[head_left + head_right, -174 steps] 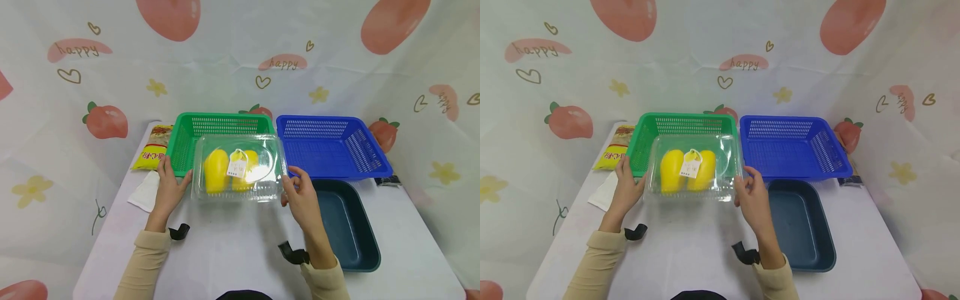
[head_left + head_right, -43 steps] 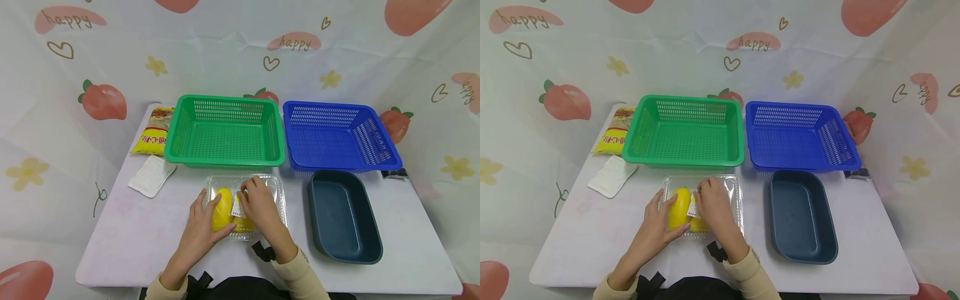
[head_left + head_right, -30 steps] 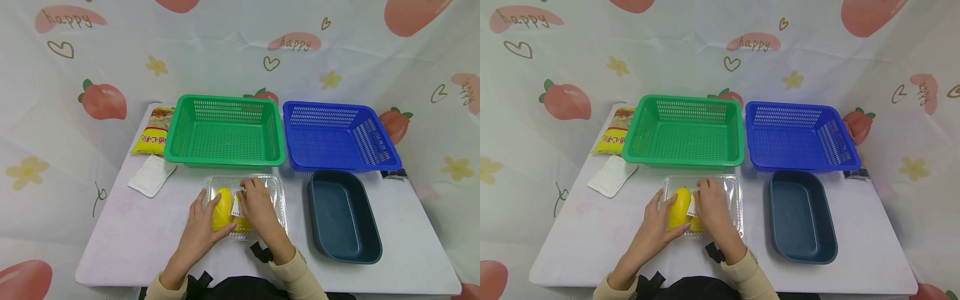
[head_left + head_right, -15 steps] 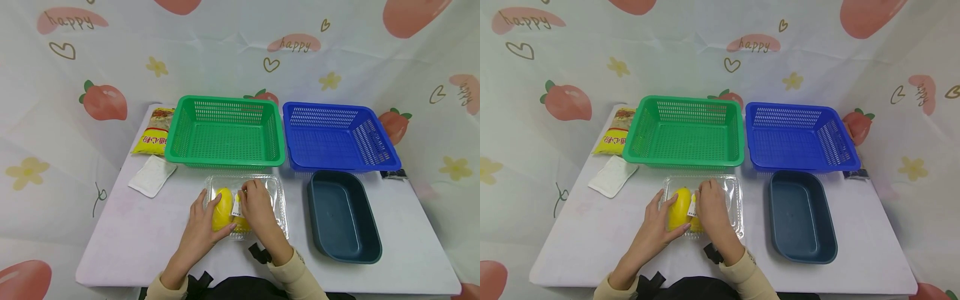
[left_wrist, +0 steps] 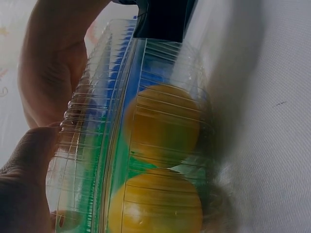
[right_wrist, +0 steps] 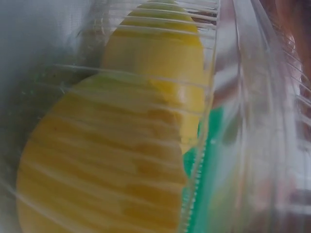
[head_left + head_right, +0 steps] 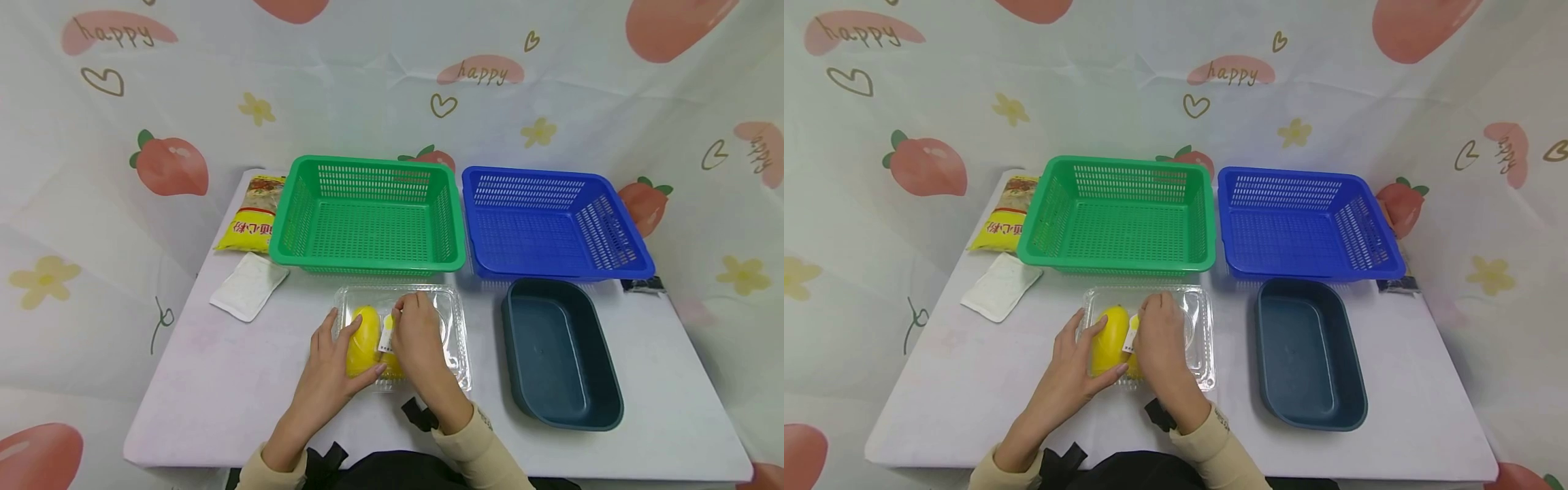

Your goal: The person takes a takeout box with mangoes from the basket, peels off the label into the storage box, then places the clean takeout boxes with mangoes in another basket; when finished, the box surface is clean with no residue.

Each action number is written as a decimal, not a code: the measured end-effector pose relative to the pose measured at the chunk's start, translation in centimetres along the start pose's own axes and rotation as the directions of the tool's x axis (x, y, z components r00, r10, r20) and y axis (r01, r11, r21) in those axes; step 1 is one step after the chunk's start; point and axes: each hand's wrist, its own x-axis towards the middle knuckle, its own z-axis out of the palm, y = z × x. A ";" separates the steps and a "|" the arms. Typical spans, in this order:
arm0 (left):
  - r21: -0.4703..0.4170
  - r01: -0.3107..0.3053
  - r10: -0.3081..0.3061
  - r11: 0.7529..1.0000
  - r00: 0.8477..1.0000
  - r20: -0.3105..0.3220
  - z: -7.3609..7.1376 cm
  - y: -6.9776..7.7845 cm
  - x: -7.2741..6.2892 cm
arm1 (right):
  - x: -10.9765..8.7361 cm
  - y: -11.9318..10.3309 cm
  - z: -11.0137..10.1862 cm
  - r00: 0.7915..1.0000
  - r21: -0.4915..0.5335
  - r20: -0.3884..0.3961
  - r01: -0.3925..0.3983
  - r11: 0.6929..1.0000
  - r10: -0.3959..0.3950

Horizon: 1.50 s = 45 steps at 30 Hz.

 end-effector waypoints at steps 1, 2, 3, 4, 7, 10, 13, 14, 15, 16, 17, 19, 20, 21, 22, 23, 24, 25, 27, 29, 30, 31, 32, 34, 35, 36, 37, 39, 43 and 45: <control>0.000 0.003 -0.003 1.000 1.000 0.003 0.0 0.0 0.0 | 0.0 0.0 0.0 1.000 -0.003 0.000 0.007 1.000 -0.007; -0.001 0.007 -0.007 1.000 1.000 0.006 0.0 0.0 0.0 | 0.0 0.0 0.0 1.000 -0.008 0.001 0.015 1.000 -0.015; -0.004 0.010 -0.010 1.000 1.000 0.007 0.0 0.0 0.0 | -0.1 0.0 0.0 1.000 -0.013 0.004 0.022 1.000 -0.022; -0.004 0.012 -0.012 1.000 1.000 0.009 0.0 0.0 0.0 | -0.1 0.0 -0.1 1.000 -0.020 0.008 0.029 0.999 -0.029; -0.006 0.016 -0.016 1.000 1.000 0.011 -0.1 0.0 0.0 | -0.1 0.1 -0.1 0.998 -0.031 0.020 0.055 0.998 -0.055; -0.005 0.016 -0.016 1.000 1.000 0.011 -0.1 0.0 0.0 | -0.1 0.1 -0.2 0.997 -0.031 0.029 0.071 0.997 -0.070; -0.008 0.015 -0.015 1.000 1.000 0.010 0.0 0.1 0.0 | -0.2 0.2 -0.2 0.997 -0.017 0.036 0.074 0.997 -0.073; -0.011 0.015 -0.015 1.000 1.000 0.010 0.0 0.1 0.0 | -0.2 0.2 -0.3 0.997 -0.012 0.039 0.072 0.997 -0.072; -0.013 0.015 -0.015 1.000 1.000 0.010 0.0 0.1 0.0 | -0.2 0.3 -0.3 0.997 -0.005 0.041 0.071 0.997 -0.071; -0.017 0.014 -0.014 1.000 1.000 0.009 0.0 0.1 0.0 | -0.3 0.3 -0.3 0.996 0.001 0.046 0.071 0.997 -0.071; -0.018 0.014 -0.014 1.000 1.000 0.009 0.0 0.1 0.0 | -0.3 0.3 -0.4 0.996 0.008 0.049 0.073 0.997 -0.073; -0.019 0.013 -0.013 1.000 1.000 0.008 0.0 0.1 -0.1 | -0.3 0.4 -0.5 0.995 0.025 0.056 0.078 0.997 -0.079; -0.018 0.012 -0.012 1.000 1.000 0.007 0.1 0.1 -0.1 | -0.3 0.4 -0.6 0.995 0.037 0.060 0.078 0.996 -0.080; -0.015 0.010 -0.010 1.000 1.000 0.006 0.1 0.1 0.0 | -0.3 0.4 -0.7 0.995 0.049 0.063 0.080 0.996 -0.083; -0.011 0.008 -0.008 1.000 1.000 0.005 0.1 0.1 0.0 | -0.3 0.4 -0.8 0.994 0.063 0.068 0.080 0.995 -0.084; -0.006 0.007 -0.006 1.000 1.000 0.004 0.1 0.1 0.0 | -0.3 0.5 -0.9 0.994 0.077 0.069 0.080 0.994 -0.085; 0.000 0.004 -0.004 1.000 1.000 0.002 0.0 0.1 0.0 | -0.3 0.5 -0.9 0.994 0.089 0.072 0.077 0.993 -0.083; 0.006 0.001 -0.001 1.000 1.000 0.000 0.0 0.1 0.0 | -0.2 0.6 -1.0 0.994 0.102 0.072 0.076 0.992 -0.084; 0.017 -0.005 0.005 1.000 1.000 -0.005 0.0 0.1 0.0 | -0.2 0.7 -1.1 0.994 0.123 0.074 0.073 0.990 -0.083; 0.022 -0.007 0.007 1.000 1.000 -0.007 -0.1 0.0 0.0 | -0.2 0.8 -1.2 0.993 0.141 0.077 0.076 0.987 -0.088; 0.024 -0.007 0.007 1.000 1.000 -0.008 -0.1 0.0 0.0 | -0.2 0.9 -1.3 0.992 0.147 0.080 0.080 0.986 -0.093; 0.024 -0.004 0.004 1.000 1.000 -0.007 -0.1 0.1 0.1 | -0.2 0.9 -1.3 0.992 0.152 0.082 0.087 0.985 -0.100; 0.025 0.000 0.000 1.000 1.000 -0.005 -0.1 0.1 0.1 | -0.2 0.9 -1.4 0.991 0.154 0.089 0.089 0.984 -0.103; 0.023 0.011 -0.011 1.000 1.000 -0.001 -0.1 0.1 0.1 | -0.2 0.9 -1.4 0.988 0.154 0.098 0.102 0.983 -0.118; 0.024 0.017 -0.017 1.000 1.000 0.001 -0.1 0.1 0.1 | -0.2 0.9 -1.5 0.987 0.150 0.103 0.106 0.983 -0.123; 0.024 0.022 -0.022 0.999 1.000 0.002 -0.2 0.1 0.1 | -0.3 0.9 -1.6 0.986 0.146 0.104 0.112 0.983 -0.128; 0.022 0.026 -0.026 0.999 1.000 0.003 -0.2 0.2 0.1 | -0.3 0.8 -1.7 0.986 0.141 0.107 0.116 0.983 -0.132; 0.018 0.029 -0.029 0.999 1.000 0.004 -0.2 0.3 0.1 | -0.5 0.6 -2.0 0.984 0.130 0.111 0.124 0.984 -0.139; 0.014 0.028 -0.028 1.000 1.000 0.003 -0.2 0.3 0.1 | -0.8 0.2 -2.7 0.980 0.110 0.128 0.140 0.984 -0.153; 0.013 0.030 -0.030 0.999 1.000 0.002 -0.1 0.3 0.1 | -1.0 0.0 -3.0 0.977 0.102 0.135 0.155 0.983 -0.168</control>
